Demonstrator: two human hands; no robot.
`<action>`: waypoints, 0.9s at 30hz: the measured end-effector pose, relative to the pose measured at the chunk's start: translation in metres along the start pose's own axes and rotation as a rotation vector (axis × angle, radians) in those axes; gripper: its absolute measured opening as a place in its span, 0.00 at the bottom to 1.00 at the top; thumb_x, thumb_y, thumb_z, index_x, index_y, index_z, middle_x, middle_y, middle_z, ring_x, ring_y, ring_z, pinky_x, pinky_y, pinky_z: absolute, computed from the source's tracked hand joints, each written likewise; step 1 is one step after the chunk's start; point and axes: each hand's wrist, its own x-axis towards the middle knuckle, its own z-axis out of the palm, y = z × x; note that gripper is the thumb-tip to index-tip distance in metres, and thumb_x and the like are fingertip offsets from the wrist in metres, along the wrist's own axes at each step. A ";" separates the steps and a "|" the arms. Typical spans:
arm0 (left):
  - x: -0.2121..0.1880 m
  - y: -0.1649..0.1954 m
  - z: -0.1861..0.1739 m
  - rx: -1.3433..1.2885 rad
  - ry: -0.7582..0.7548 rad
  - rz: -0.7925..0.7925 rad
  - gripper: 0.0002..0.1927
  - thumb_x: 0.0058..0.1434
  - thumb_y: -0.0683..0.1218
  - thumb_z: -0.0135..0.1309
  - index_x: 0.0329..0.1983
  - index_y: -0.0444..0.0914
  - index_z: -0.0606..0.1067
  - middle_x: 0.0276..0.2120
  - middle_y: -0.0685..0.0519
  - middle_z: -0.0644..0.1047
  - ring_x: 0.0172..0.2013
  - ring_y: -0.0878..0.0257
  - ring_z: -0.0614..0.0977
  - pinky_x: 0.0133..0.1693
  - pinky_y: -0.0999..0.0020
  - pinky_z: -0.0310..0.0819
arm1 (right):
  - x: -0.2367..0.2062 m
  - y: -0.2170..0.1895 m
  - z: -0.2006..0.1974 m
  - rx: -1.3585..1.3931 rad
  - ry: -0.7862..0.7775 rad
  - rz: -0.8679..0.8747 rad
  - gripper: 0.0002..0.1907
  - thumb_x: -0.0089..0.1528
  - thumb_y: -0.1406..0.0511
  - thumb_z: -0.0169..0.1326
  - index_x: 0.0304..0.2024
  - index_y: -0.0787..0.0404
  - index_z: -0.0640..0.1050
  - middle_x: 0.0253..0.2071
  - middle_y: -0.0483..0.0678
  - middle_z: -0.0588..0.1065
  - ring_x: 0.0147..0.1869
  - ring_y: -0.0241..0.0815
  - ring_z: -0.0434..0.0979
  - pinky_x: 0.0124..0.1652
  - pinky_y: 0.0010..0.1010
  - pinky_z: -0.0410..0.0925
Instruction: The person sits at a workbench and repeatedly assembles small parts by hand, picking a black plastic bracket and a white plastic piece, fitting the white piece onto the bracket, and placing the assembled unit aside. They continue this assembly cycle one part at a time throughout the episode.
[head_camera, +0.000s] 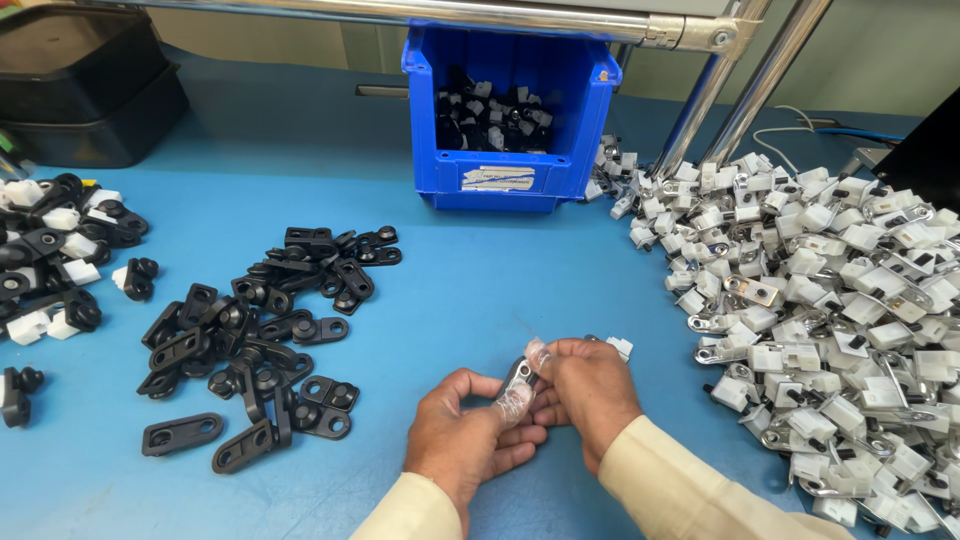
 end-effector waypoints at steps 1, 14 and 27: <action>-0.001 0.001 0.000 0.002 0.015 -0.007 0.08 0.63 0.43 0.60 0.41 0.36 0.75 0.37 0.42 0.84 0.35 0.56 0.88 0.37 0.64 0.86 | 0.001 -0.002 0.000 0.010 0.012 0.020 0.15 0.66 0.60 0.54 0.33 0.66 0.78 0.27 0.50 0.78 0.27 0.40 0.76 0.28 0.30 0.70; 0.003 0.002 -0.002 0.004 -0.029 -0.029 0.10 0.63 0.45 0.60 0.39 0.36 0.73 0.37 0.44 0.84 0.38 0.55 0.89 0.40 0.62 0.87 | -0.004 -0.005 0.002 -0.274 0.043 -0.106 0.13 0.65 0.62 0.54 0.37 0.68 0.82 0.27 0.51 0.79 0.24 0.39 0.76 0.24 0.31 0.70; 0.010 -0.004 -0.007 -0.142 0.004 -0.044 0.12 0.62 0.48 0.61 0.38 0.35 0.74 0.36 0.46 0.82 0.36 0.57 0.86 0.43 0.59 0.86 | -0.048 0.053 -0.009 -0.673 0.043 -0.777 0.24 0.61 0.70 0.52 0.61 0.62 0.75 0.55 0.50 0.77 0.57 0.46 0.80 0.52 0.34 0.72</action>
